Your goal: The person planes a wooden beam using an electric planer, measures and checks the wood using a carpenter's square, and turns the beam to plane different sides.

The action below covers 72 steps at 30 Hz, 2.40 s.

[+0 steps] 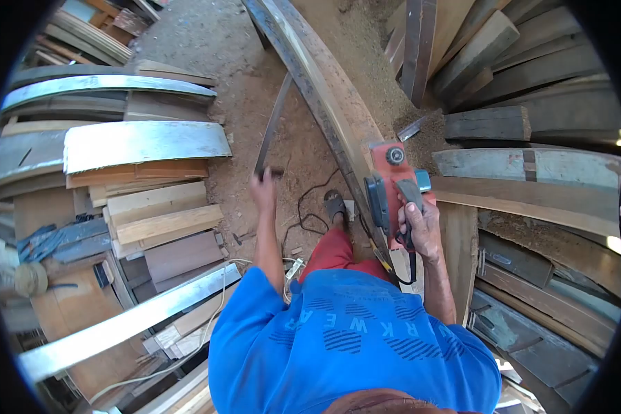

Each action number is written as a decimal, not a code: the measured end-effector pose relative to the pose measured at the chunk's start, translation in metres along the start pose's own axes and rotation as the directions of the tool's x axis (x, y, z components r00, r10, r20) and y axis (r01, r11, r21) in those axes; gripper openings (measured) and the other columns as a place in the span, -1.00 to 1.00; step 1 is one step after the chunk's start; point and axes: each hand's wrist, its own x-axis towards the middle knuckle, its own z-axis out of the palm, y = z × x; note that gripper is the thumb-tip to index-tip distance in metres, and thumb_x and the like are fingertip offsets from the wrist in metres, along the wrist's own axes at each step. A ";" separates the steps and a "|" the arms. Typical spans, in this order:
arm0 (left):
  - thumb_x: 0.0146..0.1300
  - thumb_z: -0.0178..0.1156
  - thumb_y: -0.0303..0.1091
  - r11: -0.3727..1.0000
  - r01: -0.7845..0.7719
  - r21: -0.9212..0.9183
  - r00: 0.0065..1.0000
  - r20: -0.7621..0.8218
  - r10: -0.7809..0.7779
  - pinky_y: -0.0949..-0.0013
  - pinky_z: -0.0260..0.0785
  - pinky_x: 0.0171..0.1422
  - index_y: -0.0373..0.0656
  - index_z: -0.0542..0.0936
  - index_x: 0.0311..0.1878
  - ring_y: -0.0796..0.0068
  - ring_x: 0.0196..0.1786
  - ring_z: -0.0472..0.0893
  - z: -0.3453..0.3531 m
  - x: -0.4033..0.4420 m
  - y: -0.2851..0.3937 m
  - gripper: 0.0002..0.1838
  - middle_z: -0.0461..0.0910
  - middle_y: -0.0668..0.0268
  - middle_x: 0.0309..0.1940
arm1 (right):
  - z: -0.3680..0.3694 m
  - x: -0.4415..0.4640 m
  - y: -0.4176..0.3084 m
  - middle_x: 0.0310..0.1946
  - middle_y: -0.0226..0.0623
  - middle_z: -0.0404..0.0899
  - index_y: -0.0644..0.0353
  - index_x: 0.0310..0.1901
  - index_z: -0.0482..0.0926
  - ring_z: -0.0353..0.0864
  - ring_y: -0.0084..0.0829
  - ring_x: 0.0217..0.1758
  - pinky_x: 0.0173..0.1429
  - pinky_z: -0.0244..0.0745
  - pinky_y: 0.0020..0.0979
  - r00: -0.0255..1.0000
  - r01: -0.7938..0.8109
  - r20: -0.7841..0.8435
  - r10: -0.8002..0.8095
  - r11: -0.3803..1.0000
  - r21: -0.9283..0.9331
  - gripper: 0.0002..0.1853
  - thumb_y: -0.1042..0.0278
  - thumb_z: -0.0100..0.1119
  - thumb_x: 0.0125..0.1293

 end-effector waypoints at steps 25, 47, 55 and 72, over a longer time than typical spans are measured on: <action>0.21 0.30 0.07 0.784 -0.032 0.620 0.643 0.613 -0.459 0.03 0.50 0.19 -0.24 0.68 -0.03 -0.13 0.09 0.70 -0.216 -0.381 -0.066 -0.48 0.72 -0.15 -0.08 | 0.070 -0.376 0.134 -0.56 -0.37 0.50 0.31 -0.14 0.55 0.50 -0.57 -0.61 -0.55 0.40 -0.44 0.963 -0.269 -0.080 0.258 0.941 -0.205 -0.59 0.01 0.15 0.50; 0.34 0.18 0.00 0.569 -0.736 0.366 0.137 0.904 -0.404 -0.05 0.53 0.20 -0.26 0.70 0.00 -0.13 0.09 0.69 -0.227 -0.568 -0.157 -0.53 0.71 -0.13 -0.06 | 0.049 -0.635 0.436 -0.42 -0.15 0.62 0.42 -0.11 0.59 0.63 -0.27 -0.31 -0.20 0.53 -0.15 0.722 -0.407 -0.544 0.427 0.898 0.166 -0.50 -0.01 0.28 0.39; 0.05 0.43 -0.15 0.248 -0.934 0.258 0.177 0.935 -0.306 -0.28 0.18 0.38 -0.11 0.57 0.20 -0.09 0.43 0.23 -0.220 -0.688 -0.199 -0.39 0.33 0.12 0.37 | 0.014 -0.653 0.650 -0.60 -0.65 0.38 0.05 -0.21 0.52 0.29 -0.76 -0.62 -0.56 0.16 -0.55 0.558 -0.038 -0.671 0.489 0.822 0.568 -0.81 0.18 0.26 0.50; -0.10 0.37 -0.23 0.148 -0.981 0.128 0.104 0.982 -0.160 -0.01 0.26 0.34 -0.12 0.68 -0.10 0.08 0.25 0.48 -0.172 -0.686 -0.220 -0.58 0.60 0.25 0.12 | -0.002 -0.675 0.779 -0.46 -0.53 0.45 0.27 0.17 0.54 0.36 -0.69 -0.50 -0.41 0.28 -0.57 0.333 0.134 -0.580 0.743 0.572 0.809 -0.63 0.21 0.29 0.50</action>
